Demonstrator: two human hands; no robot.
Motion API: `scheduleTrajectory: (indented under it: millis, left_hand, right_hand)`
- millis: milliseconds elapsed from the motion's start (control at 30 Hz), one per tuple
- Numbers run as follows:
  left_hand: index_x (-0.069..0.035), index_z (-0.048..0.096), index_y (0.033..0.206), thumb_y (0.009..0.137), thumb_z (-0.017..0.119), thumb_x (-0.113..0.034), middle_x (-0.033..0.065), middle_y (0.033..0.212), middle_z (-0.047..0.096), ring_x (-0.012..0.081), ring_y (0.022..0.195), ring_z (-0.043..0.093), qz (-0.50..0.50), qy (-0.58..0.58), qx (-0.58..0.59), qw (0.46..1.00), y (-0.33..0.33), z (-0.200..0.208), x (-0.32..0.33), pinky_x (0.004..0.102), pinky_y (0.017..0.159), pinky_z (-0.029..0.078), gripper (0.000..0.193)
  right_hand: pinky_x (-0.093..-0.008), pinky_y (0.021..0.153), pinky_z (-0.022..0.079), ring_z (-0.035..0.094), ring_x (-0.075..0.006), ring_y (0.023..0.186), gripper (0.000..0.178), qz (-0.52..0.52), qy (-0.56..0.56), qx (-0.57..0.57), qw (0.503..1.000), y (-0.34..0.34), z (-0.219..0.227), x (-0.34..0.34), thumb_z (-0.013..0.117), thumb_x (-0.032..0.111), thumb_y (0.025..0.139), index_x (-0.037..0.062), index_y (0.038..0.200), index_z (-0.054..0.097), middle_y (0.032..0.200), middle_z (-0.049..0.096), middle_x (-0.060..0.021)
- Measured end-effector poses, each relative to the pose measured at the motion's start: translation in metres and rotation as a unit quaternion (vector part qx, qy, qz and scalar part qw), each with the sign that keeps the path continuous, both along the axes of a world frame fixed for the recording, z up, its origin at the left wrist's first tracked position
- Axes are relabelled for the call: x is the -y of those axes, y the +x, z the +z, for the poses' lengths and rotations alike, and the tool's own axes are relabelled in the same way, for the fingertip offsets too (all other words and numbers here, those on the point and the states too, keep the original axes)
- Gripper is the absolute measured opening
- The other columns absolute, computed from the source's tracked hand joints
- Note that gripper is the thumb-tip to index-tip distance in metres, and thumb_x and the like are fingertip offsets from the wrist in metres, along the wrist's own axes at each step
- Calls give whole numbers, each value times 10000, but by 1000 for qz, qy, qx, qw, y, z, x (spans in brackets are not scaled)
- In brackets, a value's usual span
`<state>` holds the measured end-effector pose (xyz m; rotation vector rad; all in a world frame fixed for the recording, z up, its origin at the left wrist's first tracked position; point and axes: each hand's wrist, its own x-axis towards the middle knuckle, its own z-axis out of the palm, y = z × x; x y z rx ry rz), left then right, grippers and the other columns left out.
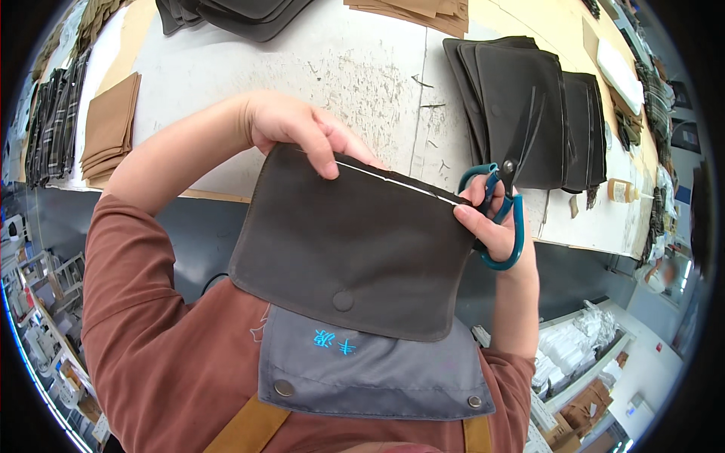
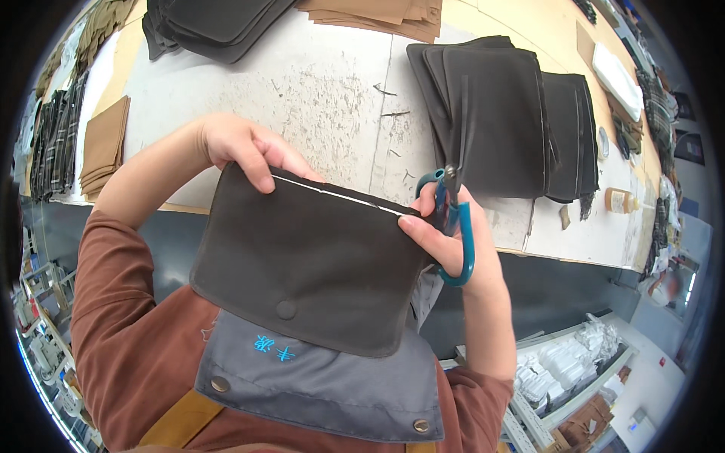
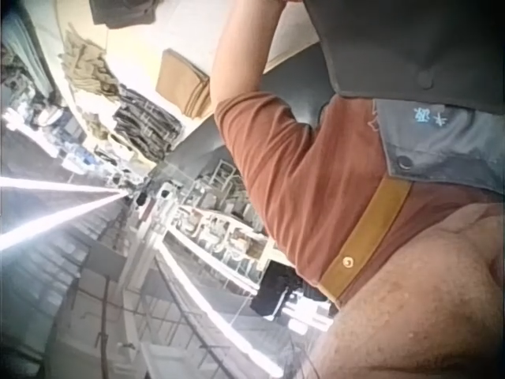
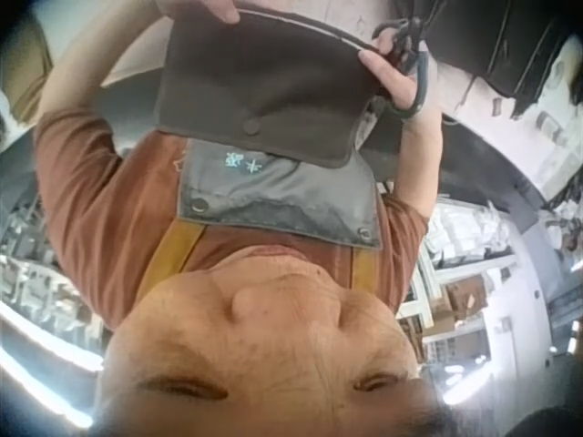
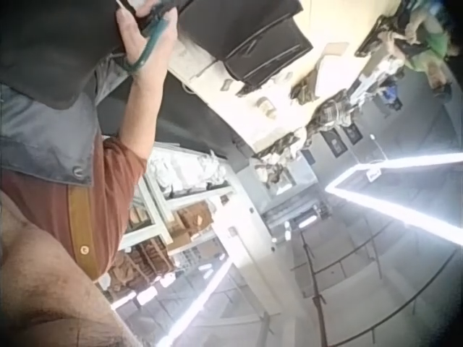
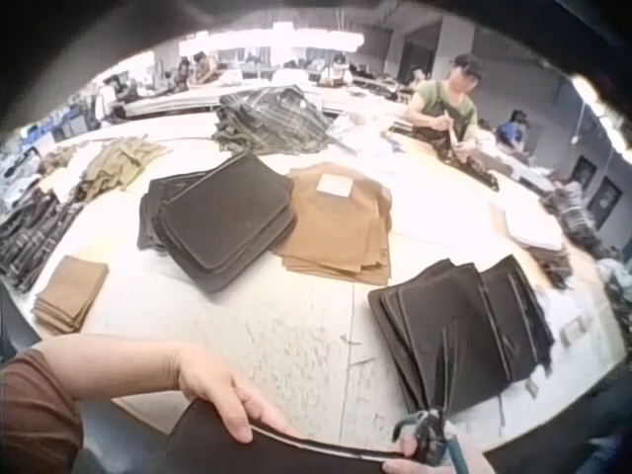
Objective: Using scissors to trim excess leather or thread along the edge of a small leather pouch.
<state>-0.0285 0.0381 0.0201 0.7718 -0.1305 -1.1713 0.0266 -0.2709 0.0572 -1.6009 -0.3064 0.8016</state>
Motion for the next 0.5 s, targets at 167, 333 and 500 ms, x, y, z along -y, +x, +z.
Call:
scheduleTrajectory:
  millis: [167,333,500]
  left_hand:
    - [109,394,1314,780,511,12,173,1293,503,178,1155,507,-18,10,-53,998,8,4,2,285,980,390,556]
    - [143,330,1338,776,485,35,189,1367,432,194,1236,445,-35,3,-29,999,11,10,8,293,1041,325,593]
    - [121,368,1331,783,507,48,167,1366,441,182,1236,434,-56,19,7,998,14,12,9,296,1042,315,570]
  right_hand:
    - [-239,607,387,445,-123,663,512,282,-166,306,894,41,34,8,850,357,613,40,780,484,716,473,-30]
    - [-374,664,442,536,-291,735,747,351,-194,425,811,52,43,0,737,649,555,16,865,491,783,532,-100]
    - [-378,690,443,547,-299,775,729,404,-244,421,775,58,53,-13,747,636,543,22,848,499,791,549,-100]
